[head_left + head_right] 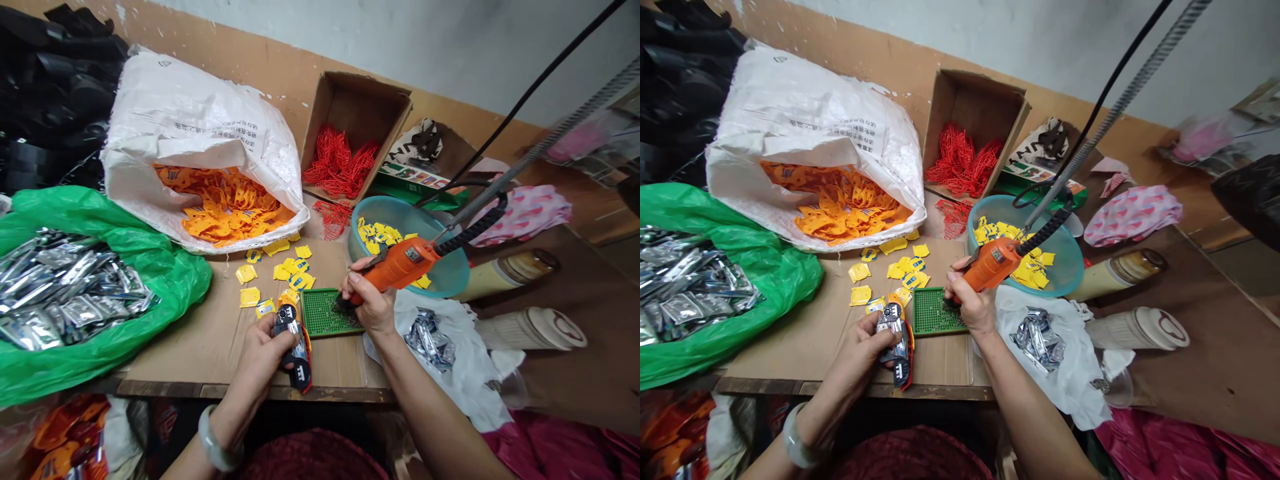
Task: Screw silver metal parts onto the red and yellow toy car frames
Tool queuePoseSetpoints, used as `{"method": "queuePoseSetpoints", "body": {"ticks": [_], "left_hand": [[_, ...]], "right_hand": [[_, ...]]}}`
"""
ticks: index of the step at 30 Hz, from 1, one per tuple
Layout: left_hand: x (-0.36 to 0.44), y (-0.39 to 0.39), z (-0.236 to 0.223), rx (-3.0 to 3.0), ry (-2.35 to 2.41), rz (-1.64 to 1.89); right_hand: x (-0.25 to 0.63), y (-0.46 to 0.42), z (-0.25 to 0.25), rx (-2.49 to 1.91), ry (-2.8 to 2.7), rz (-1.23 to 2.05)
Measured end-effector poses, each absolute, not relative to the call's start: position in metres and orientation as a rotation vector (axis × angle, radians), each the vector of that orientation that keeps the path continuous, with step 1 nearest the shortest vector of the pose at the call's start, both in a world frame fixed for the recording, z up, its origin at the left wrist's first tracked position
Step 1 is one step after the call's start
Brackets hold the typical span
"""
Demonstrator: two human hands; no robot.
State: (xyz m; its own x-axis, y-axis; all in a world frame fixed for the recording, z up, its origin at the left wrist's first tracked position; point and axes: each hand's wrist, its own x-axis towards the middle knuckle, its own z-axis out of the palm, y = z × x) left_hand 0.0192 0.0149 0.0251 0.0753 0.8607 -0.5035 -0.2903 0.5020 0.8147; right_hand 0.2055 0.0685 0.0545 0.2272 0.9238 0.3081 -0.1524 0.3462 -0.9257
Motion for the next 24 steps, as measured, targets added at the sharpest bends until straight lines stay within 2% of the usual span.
{"method": "queuePoseSetpoints", "body": {"ticks": [4,8,13,24], "left_hand": [[0.020,0.016,0.027,0.600,1.200,0.943],[0.019,0.016,0.028,0.588,1.188,0.941],[0.020,0.017,0.031,0.594,1.201,0.929],[0.021,0.016,0.037,0.599,1.227,0.943]], "right_hand": [[0.204,0.070,0.062,-0.937,-1.068,0.906],[0.200,0.066,0.092,-0.866,-1.020,0.901],[0.183,0.049,0.129,-0.667,-1.034,1.112],[0.155,0.027,0.114,-0.622,-1.147,1.311]]}}
